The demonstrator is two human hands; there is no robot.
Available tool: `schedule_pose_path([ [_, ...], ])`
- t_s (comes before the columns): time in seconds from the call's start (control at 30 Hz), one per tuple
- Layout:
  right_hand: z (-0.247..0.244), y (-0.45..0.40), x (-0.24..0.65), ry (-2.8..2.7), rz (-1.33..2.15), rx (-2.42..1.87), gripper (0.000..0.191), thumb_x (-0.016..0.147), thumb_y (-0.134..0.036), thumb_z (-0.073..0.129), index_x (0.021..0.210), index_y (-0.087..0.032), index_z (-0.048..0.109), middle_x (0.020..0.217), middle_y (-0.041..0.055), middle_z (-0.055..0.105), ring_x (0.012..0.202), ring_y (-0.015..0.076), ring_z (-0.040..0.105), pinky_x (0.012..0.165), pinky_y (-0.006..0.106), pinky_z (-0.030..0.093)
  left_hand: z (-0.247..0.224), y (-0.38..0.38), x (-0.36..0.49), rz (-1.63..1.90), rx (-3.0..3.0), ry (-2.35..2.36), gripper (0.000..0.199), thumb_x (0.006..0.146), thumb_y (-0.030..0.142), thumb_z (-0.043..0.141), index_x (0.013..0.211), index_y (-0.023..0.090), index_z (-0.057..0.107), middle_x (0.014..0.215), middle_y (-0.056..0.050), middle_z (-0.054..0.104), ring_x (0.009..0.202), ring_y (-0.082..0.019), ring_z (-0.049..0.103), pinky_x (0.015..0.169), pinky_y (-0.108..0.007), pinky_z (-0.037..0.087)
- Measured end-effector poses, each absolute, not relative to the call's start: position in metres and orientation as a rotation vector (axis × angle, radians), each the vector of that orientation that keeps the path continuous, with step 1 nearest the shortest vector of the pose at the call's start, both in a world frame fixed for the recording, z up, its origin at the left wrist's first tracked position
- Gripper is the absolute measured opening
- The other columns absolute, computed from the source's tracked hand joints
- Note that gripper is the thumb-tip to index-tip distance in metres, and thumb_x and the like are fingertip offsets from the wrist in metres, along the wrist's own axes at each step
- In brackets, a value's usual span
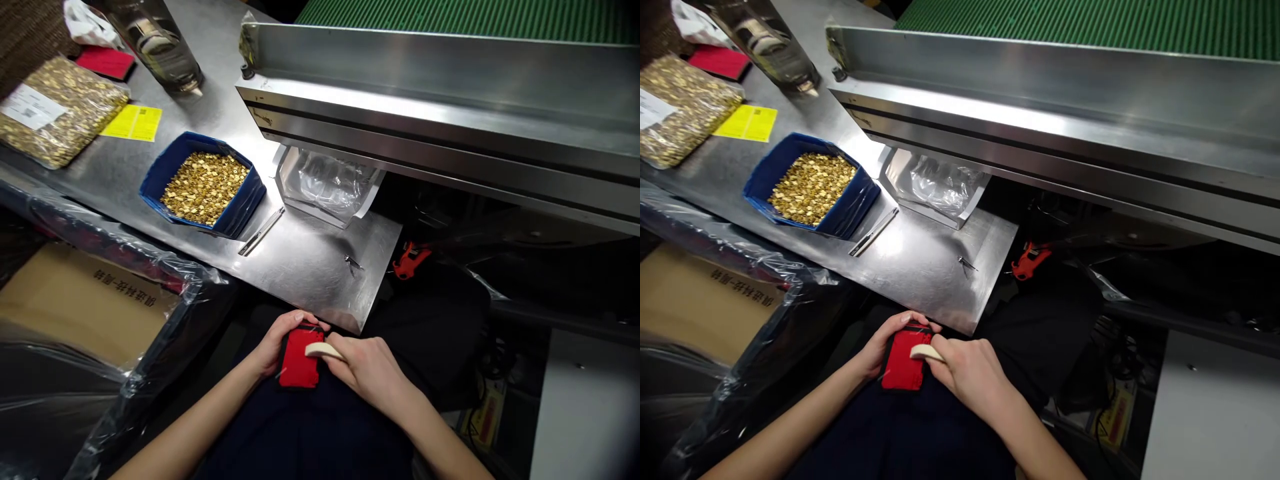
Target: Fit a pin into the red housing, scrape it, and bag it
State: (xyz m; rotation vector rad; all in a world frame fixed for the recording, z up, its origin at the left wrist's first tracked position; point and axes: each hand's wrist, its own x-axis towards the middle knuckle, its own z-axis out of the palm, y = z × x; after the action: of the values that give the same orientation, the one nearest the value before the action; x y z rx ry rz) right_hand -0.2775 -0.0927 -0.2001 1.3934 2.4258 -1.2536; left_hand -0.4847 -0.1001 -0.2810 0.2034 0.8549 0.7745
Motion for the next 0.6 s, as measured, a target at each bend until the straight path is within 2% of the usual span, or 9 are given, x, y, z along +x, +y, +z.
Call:
schedule_pose_path([
  [0.1, -0.204, -0.100, -0.276, 2.433, -1.213, 1.361, 0.013, 0.103, -0.038, 0.054, 0.097, -0.028, 0.061, 0.081, -0.0051, 0.075, 0.065, 0.0141, 0.069, 0.052, 0.030, 0.024, -0.280, -0.100, -0.485, 0.758, 0.197, 0.856, 0.035, 0.091, 0.045, 0.070, 0.101, 0.011, 0.072, 0.112, -0.022, 0.075, 0.094, -0.039, 0.074, 0.085, -0.047, 0.058],
  [0.3, -0.210, -0.107, -0.266, 2.441, -1.219, 1.442, 0.015, 0.106, -0.039, 0.050, 0.101, -0.027, 0.058, 0.085, -0.0048, 0.075, 0.070, 0.0135, 0.070, 0.056, 0.029, 0.026, -0.278, -0.098, -0.483, 0.755, 0.185, 0.874, 0.034, 0.091, 0.044, 0.071, 0.100, 0.011, 0.073, 0.112, -0.021, 0.076, 0.096, -0.037, 0.074, 0.084, -0.044, 0.059],
  [0.43, -0.216, -0.112, -0.266, 2.497, -1.162, 1.352, 0.014, 0.102, -0.036, 0.056, 0.094, -0.025, 0.060, 0.080, -0.0040, 0.073, 0.063, 0.0138, 0.067, 0.053, 0.032, 0.020, -0.276, -0.096, -0.482, 0.743, 0.178, 0.869, 0.034, 0.088, 0.045, 0.073, 0.098, 0.012, 0.074, 0.110, -0.021, 0.076, 0.094, -0.039, 0.074, 0.084, -0.047, 0.059],
  [0.6, -0.217, -0.111, -0.265, 2.528, -1.096, 1.367, 0.018, 0.106, -0.039, 0.048, 0.103, -0.026, 0.060, 0.085, -0.0022, 0.072, 0.067, 0.0150, 0.067, 0.055, 0.033, 0.020, -0.274, -0.095, -0.483, 0.740, 0.173, 0.877, 0.033, 0.090, 0.044, 0.072, 0.099, 0.012, 0.074, 0.113, -0.021, 0.076, 0.094, -0.037, 0.074, 0.082, -0.044, 0.060],
])
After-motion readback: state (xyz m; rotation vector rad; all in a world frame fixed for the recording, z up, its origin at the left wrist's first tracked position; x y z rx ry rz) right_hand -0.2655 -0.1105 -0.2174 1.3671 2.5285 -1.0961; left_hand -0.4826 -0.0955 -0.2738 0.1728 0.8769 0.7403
